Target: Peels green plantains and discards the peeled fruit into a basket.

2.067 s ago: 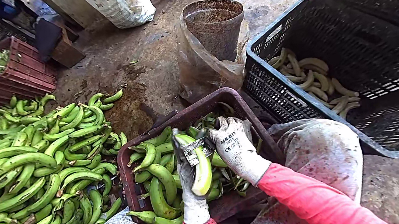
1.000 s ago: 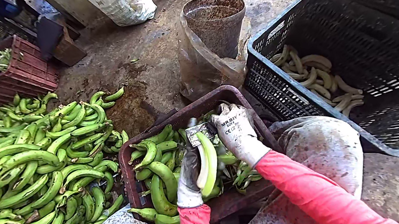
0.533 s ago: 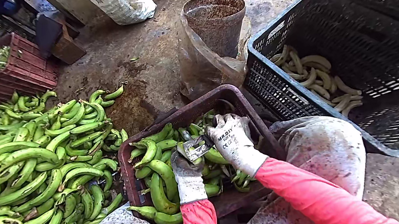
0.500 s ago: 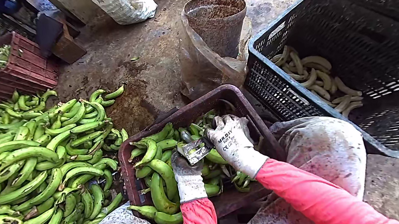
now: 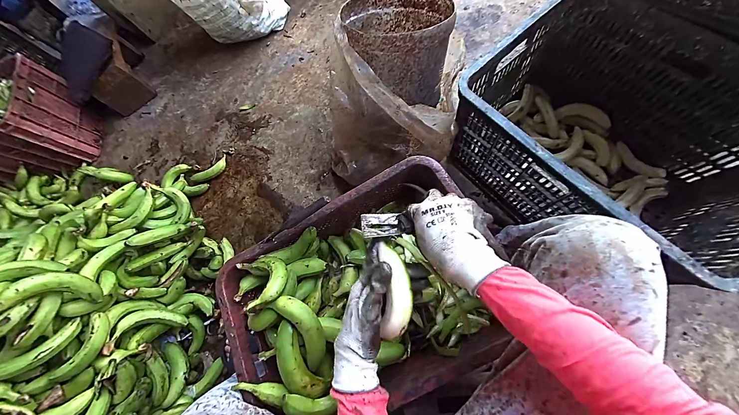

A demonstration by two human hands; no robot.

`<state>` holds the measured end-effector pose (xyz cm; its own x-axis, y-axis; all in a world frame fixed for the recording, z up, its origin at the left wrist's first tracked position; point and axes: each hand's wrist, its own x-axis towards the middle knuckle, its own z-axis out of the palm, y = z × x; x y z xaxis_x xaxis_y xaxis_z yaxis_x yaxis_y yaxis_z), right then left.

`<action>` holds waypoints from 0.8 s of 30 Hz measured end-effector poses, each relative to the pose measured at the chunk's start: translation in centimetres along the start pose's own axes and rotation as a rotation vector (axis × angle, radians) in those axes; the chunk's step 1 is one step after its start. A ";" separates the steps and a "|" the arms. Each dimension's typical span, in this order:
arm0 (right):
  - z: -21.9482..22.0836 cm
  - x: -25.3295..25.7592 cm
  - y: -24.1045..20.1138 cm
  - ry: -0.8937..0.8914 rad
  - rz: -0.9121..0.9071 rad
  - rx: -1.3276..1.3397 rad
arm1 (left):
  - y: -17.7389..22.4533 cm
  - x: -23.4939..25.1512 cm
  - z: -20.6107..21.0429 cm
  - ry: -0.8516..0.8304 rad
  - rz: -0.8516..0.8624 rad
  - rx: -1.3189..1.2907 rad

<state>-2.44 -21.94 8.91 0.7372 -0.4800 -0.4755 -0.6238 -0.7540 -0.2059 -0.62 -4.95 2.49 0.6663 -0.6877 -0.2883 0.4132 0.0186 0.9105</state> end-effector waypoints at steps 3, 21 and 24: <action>1.0 -0.2 0.3 0.156 -0.157 0.024 | 0.9 0.8 0.9 0.321 -0.042 -0.303; 2.5 -3.5 -1.9 0.255 -0.311 0.069 | 0.6 0.6 1.2 0.333 0.222 -0.435; 2.4 -2.8 -1.3 0.271 -0.219 0.074 | -1.1 -0.1 1.5 0.252 0.296 -0.243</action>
<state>-4.34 -18.49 8.47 0.8914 -0.4197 -0.1708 -0.4531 -0.8225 -0.3438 -2.08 -5.92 1.95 0.8954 -0.4297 -0.1163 0.2955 0.3783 0.8773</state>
